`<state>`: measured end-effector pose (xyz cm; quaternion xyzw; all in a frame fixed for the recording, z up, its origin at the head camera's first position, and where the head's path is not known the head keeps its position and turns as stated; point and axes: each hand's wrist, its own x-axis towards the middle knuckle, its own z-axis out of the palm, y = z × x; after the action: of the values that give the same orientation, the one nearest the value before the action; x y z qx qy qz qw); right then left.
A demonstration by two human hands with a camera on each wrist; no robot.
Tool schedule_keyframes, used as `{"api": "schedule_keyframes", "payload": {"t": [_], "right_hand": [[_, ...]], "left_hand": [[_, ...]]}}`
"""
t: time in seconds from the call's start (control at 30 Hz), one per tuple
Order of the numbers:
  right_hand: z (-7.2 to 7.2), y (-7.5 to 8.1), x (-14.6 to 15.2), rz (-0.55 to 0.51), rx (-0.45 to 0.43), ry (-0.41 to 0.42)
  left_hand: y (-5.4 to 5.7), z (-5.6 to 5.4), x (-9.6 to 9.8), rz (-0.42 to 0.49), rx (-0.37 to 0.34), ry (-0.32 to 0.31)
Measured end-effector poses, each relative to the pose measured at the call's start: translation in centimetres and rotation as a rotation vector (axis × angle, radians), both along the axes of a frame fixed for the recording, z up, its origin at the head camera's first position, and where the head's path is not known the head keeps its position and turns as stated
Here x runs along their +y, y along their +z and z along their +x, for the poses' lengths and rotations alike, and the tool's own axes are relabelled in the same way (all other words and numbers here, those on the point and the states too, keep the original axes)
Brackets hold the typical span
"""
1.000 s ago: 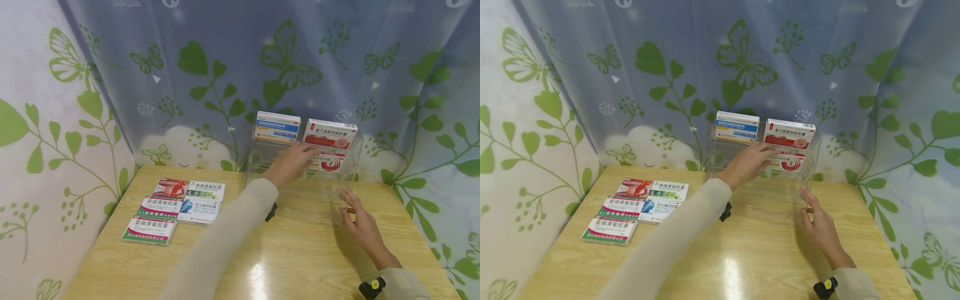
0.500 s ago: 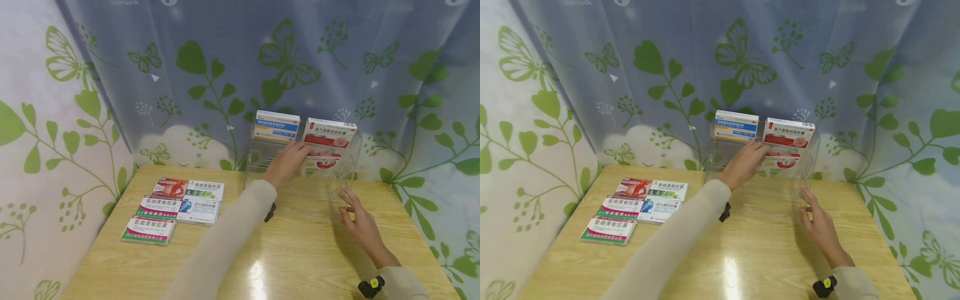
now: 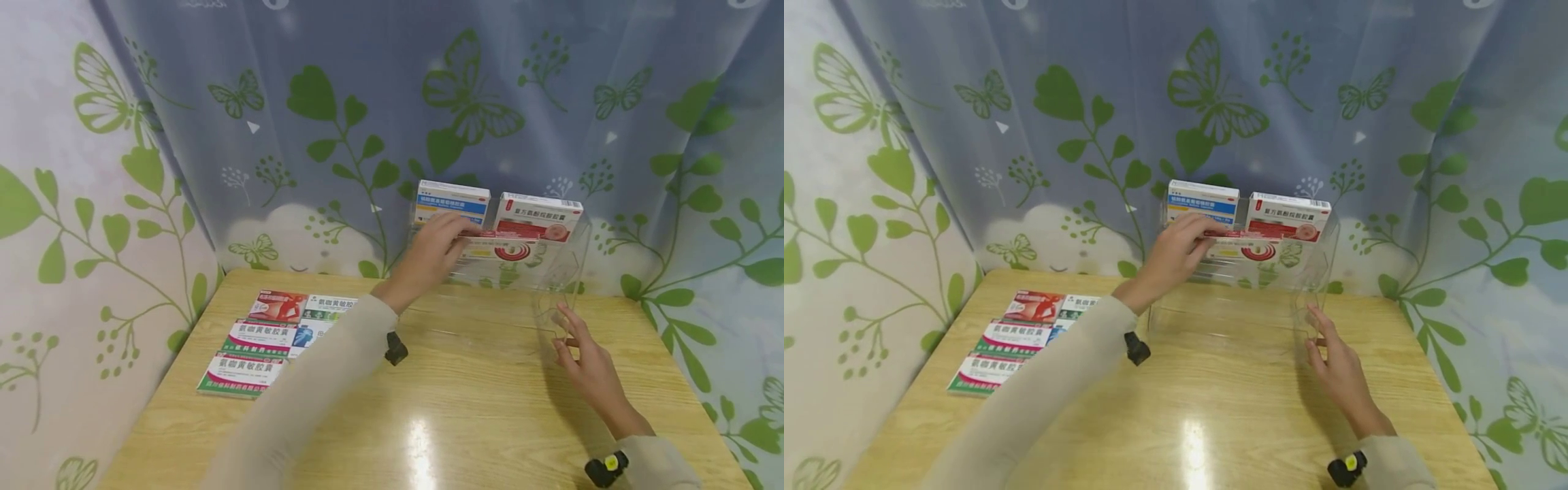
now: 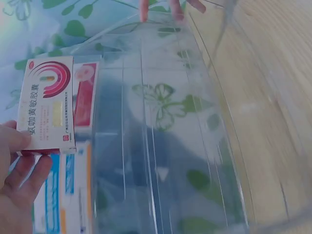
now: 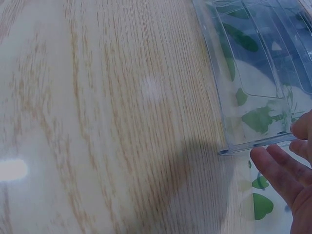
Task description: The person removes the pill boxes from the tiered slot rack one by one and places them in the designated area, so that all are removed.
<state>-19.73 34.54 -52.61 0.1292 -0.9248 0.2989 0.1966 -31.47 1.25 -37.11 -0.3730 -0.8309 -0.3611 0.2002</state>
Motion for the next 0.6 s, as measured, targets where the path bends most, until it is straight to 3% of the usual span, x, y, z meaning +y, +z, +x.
{"api": "schedule_keyframes", "payload": {"t": [0.33, 0.6], "right_hand": [[0.1, -0.1, 0.3, -0.004, -0.007, -0.003], [-0.1, 0.0, 0.0, 0.0, -0.015, -0.001]], "left_hand": [[-1.0, 2.3, -9.1, -0.042, -0.102, 0.02], [-4.2, 4.0, -17.8, -0.086, -0.253, 0.071]]}}
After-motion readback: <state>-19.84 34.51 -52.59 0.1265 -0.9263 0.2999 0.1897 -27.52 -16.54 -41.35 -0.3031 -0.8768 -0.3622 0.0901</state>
